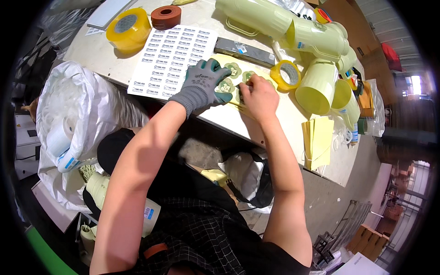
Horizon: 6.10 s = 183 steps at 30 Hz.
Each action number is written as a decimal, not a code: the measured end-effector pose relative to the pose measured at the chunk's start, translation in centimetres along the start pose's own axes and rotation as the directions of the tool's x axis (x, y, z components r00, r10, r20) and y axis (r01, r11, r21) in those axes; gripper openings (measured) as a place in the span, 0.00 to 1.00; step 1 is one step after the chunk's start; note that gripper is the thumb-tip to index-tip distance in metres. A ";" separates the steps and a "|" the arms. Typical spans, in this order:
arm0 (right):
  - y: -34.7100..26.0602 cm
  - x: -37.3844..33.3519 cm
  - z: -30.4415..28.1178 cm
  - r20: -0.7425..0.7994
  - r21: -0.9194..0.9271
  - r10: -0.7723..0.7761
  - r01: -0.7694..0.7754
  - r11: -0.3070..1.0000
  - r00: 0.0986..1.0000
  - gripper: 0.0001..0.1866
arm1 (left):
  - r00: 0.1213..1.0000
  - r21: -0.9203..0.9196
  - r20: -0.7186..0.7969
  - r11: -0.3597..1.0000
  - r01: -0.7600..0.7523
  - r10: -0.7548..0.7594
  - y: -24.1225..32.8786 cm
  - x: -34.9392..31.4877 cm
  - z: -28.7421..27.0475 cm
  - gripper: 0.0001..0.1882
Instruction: The person applies labels and small stickers to plastic bottles before moving them to a storage shelf.
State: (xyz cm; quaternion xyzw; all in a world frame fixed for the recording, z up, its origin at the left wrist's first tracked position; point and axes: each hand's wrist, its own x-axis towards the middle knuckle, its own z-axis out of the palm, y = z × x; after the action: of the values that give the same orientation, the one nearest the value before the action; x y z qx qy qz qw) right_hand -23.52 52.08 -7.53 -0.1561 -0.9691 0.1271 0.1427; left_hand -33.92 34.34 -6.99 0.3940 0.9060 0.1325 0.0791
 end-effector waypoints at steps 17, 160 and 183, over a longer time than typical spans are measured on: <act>-3.5 -2.0 -4.8 0.116 0.554 -0.121 0.037 0.832 0.986 0.21 | 0.996 -0.017 -0.018 0.996 -0.087 0.087 -1.5 -0.4 0.1 0.46; -34.2 -23.1 -1.0 -0.015 0.939 -0.904 0.316 0.134 0.428 0.23 | 0.516 0.001 -0.711 0.734 0.679 -0.477 4.6 -48.5 -5.7 0.30; -47.8 -23.9 3.4 -0.442 0.820 -0.862 0.502 -0.277 0.247 0.47 | 0.003 -0.367 -0.841 0.575 0.731 -0.541 -5.0 -54.1 -4.0 0.59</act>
State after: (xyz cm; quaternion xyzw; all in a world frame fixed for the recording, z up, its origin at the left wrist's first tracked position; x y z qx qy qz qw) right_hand -15.60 -0.63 -2.47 0.5801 -0.6075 0.5368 0.0791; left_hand -1.78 -9.39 -2.64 -0.1981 0.8694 0.1914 -0.4102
